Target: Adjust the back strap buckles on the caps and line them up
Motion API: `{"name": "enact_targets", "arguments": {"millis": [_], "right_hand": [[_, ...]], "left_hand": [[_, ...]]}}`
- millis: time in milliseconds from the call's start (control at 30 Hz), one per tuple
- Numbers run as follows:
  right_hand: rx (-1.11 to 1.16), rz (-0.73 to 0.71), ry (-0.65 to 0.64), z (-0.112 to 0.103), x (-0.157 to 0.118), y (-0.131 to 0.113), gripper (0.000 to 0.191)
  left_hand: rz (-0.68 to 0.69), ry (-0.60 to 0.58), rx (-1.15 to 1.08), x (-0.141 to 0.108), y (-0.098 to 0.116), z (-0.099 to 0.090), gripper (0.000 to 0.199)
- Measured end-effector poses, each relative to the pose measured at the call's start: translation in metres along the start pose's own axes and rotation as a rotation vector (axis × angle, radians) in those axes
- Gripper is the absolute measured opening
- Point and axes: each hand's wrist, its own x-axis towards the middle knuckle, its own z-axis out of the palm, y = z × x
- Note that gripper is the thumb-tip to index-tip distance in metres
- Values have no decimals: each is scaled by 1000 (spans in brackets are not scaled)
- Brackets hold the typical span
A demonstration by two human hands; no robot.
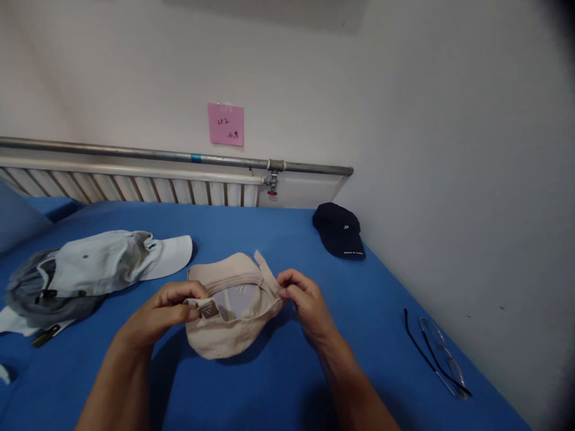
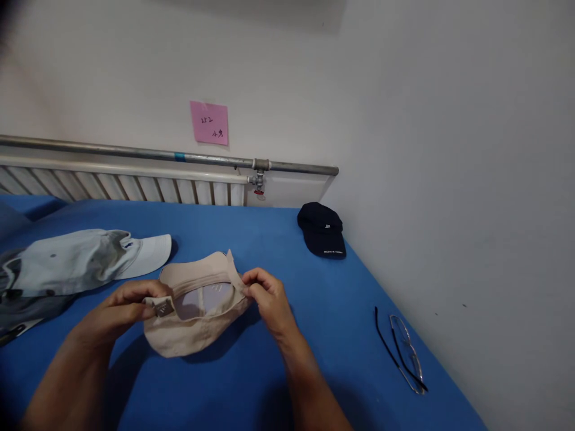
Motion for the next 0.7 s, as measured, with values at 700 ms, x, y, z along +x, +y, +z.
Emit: {"name": "enact_targets", "arguments": {"millis": [700], "right_hand": [[-225, 316, -636, 8, -11, 2, 22]], "left_hand": [[-105, -177, 93, 2, 11, 1, 10]]}}
